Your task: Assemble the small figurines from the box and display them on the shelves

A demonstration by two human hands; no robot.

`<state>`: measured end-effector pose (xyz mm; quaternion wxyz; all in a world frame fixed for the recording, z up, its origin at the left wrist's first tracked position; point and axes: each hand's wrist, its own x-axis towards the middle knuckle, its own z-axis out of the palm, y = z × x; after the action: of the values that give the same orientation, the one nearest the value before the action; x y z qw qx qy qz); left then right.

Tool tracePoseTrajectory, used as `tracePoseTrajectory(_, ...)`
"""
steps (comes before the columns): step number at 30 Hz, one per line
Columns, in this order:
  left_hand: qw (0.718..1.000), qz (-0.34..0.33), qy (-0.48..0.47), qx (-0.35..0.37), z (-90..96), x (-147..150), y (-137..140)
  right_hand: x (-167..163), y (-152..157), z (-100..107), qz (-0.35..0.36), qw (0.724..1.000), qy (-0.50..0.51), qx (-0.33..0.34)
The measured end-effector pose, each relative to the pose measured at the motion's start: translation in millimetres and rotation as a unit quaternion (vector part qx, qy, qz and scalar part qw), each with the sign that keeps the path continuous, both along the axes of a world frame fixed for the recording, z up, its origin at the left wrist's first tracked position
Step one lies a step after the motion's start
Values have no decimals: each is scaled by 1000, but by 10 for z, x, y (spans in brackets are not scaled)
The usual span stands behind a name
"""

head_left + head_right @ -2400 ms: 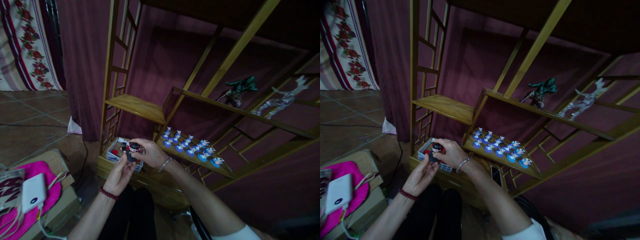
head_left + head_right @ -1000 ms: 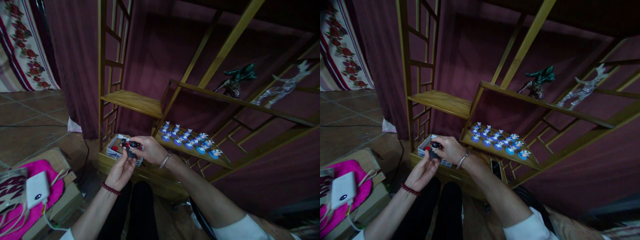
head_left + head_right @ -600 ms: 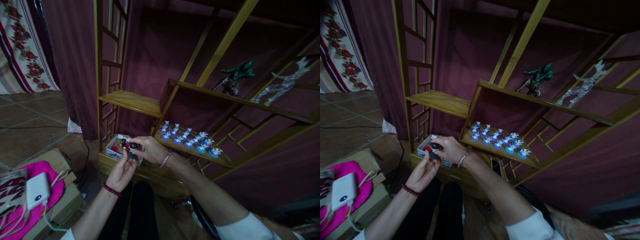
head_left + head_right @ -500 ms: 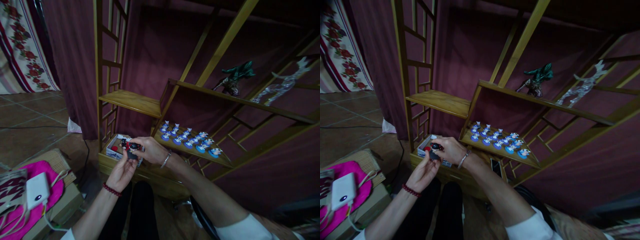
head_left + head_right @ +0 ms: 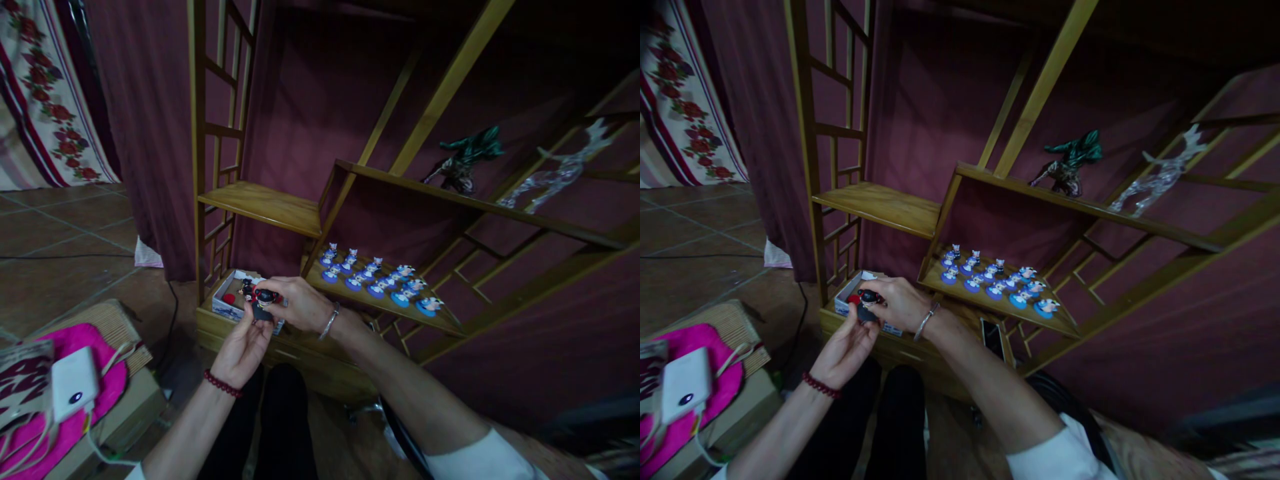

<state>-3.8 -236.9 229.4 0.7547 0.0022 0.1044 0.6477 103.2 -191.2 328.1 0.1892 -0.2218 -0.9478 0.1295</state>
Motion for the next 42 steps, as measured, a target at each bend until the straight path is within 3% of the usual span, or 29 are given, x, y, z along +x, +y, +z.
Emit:
tracePoseTrajectory(13,998,49,45,-4,3,17,-5,-31,-53,-64,-61,998,30,5)
tracePoseTrajectory(25,997,48,56,28,36,-52,-5,-30,-46,-14,-28,998,47,5)
tracePoseTrajectory(42,994,61,90,10,123,-132,80,-26,15,-170,-58,987,127,-85)
